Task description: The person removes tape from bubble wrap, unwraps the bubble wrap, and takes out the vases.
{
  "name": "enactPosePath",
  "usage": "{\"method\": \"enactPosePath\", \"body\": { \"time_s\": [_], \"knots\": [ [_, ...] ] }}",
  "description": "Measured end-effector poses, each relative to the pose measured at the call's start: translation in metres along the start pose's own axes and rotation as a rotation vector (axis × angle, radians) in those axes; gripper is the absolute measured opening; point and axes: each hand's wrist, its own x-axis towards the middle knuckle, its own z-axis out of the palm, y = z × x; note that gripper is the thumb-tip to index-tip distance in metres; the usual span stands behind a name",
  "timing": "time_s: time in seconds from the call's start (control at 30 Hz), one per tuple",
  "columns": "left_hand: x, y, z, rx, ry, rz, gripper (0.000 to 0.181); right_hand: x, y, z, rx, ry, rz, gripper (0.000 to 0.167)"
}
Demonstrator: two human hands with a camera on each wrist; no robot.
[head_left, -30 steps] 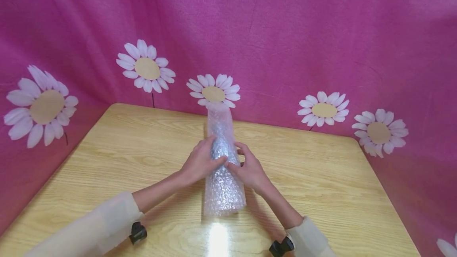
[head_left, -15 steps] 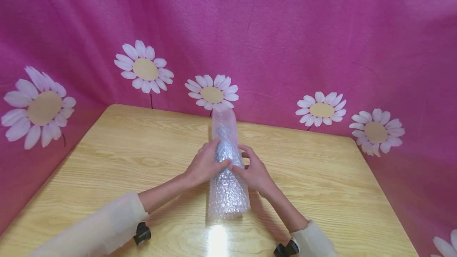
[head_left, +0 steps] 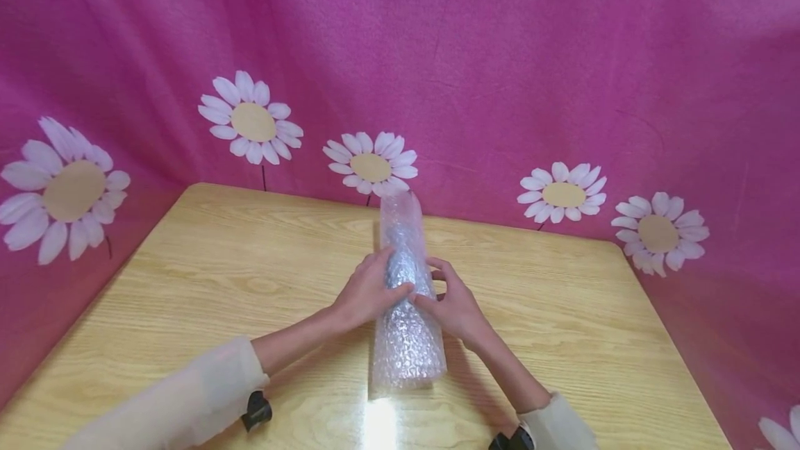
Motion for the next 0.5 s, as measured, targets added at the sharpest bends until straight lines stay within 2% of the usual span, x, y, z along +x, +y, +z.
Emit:
{"method": "enactPosePath", "body": {
  "time_s": [0.27,0.5],
  "knots": [
    [0.003,0.003,0.006,-0.006,-0.009,0.014,0.079,-0.001,0.004,-0.004,0.027,0.000,-0.001,0.066],
    [0.005,0.003,0.011,0.004,-0.015,0.005,0.079,-0.002,0.006,-0.008,0.001,0.009,0.018,0.067]
  ]
}}
